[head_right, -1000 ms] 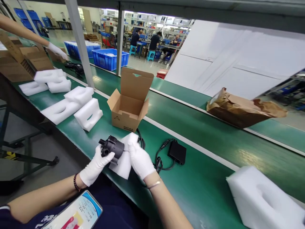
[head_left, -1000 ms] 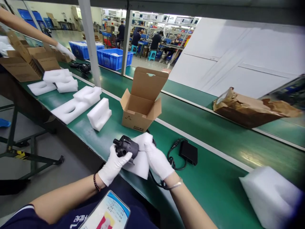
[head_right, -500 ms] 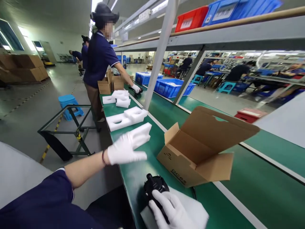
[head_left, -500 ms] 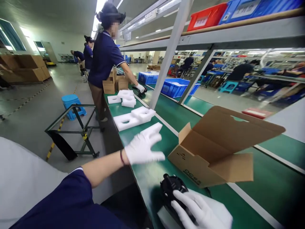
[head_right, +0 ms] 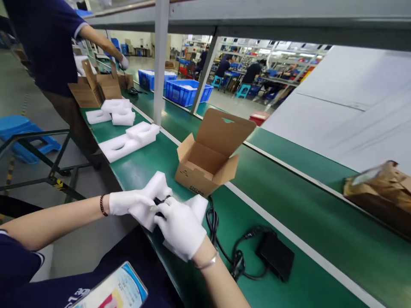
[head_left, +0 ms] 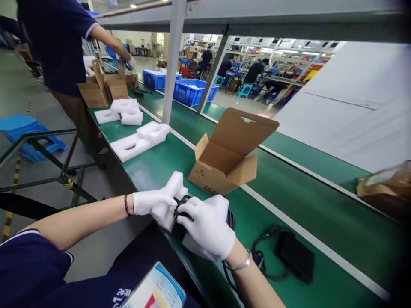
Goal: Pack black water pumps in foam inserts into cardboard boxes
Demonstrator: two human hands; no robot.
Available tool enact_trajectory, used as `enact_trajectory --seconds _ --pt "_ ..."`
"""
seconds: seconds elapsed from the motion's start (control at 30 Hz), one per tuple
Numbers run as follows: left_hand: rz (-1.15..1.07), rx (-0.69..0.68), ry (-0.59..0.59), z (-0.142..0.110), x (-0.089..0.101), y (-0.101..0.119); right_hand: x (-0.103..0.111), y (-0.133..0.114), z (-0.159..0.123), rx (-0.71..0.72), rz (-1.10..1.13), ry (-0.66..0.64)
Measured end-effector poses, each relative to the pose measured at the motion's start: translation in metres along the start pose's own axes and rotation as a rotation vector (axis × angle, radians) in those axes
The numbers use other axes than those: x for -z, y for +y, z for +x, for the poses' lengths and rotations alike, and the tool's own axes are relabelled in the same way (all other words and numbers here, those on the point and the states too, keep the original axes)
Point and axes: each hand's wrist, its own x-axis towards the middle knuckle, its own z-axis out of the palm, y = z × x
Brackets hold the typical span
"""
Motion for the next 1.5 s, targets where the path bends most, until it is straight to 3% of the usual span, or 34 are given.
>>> enact_trajectory --seconds 0.17,0.33,0.43,0.47,0.53,0.6,0.63,0.67,0.7,0.77,0.8,0.87,0.93,1.03,1.13,1.2,1.27,1.37,1.43,1.5 --pt "-0.006 0.036 -0.011 0.0 -0.002 -0.003 0.005 -0.004 0.02 -0.074 -0.1 -0.12" --pt "-0.126 0.171 -0.116 0.015 -0.008 -0.007 0.001 0.003 0.009 0.086 -0.035 -0.128" --pt "-0.06 0.202 -0.106 0.022 -0.017 -0.014 0.003 0.004 0.003 0.045 0.046 -0.119" --pt "-0.006 0.172 -0.088 0.022 -0.018 -0.014 0.007 0.007 -0.002 0.02 0.081 -0.069" --pt "0.208 0.055 -0.021 0.017 -0.018 -0.01 0.019 0.022 -0.021 -0.012 0.162 0.152" --pt "0.596 -0.141 0.2 0.009 -0.018 0.002 0.029 0.05 -0.058 -0.059 0.192 0.363" --pt "0.822 -0.254 0.326 0.005 -0.02 0.01 0.031 0.065 -0.083 -0.113 0.166 0.389" --pt "1.036 -0.363 0.408 0.003 -0.026 0.018 0.028 0.08 -0.108 -0.169 0.122 0.275" --pt "1.225 -0.455 0.409 0.002 -0.035 0.026 0.023 0.091 -0.133 -0.226 0.063 0.088" --pt "1.504 -0.58 0.218 0.007 -0.061 0.037 0.007 0.105 -0.175 -0.334 -0.092 -0.206" --pt "1.605 -0.59 0.097 0.012 -0.075 0.04 -0.001 0.106 -0.19 -0.353 -0.165 -0.291" --pt "1.762 -0.545 -0.011 0.027 -0.102 0.041 -0.008 0.101 -0.21 -0.325 -0.24 -0.334" --pt "1.869 -0.481 -0.017 0.042 -0.119 0.038 0.001 0.09 -0.222 -0.283 -0.179 -0.314" --pt "1.902 -0.4 -0.016 0.053 -0.127 0.032 0.031 0.077 -0.231 -0.296 0.223 -0.251" --pt "1.806 -0.301 0.017 0.051 -0.125 0.029 0.05 0.075 -0.215 -0.223 0.892 -0.061" --pt "1.764 -0.272 -0.005 0.05 -0.122 0.031 0.052 0.076 -0.183 -0.199 1.243 0.111" --pt "1.715 -0.306 -0.042 0.054 -0.116 0.038 0.051 0.077 -0.138 -0.281 1.434 0.265" --pt "1.413 -0.207 -0.101 0.069 -0.1 0.06 0.053 0.071 -0.074 -0.489 1.527 0.344" --pt "1.094 0.015 -0.187 0.083 -0.087 0.078 0.054 0.058 -0.047 -0.515 1.441 0.234" --pt "0.884 0.203 -0.292 0.097 -0.08 0.093 0.05 0.037 -0.034 -0.475 1.178 0.09"
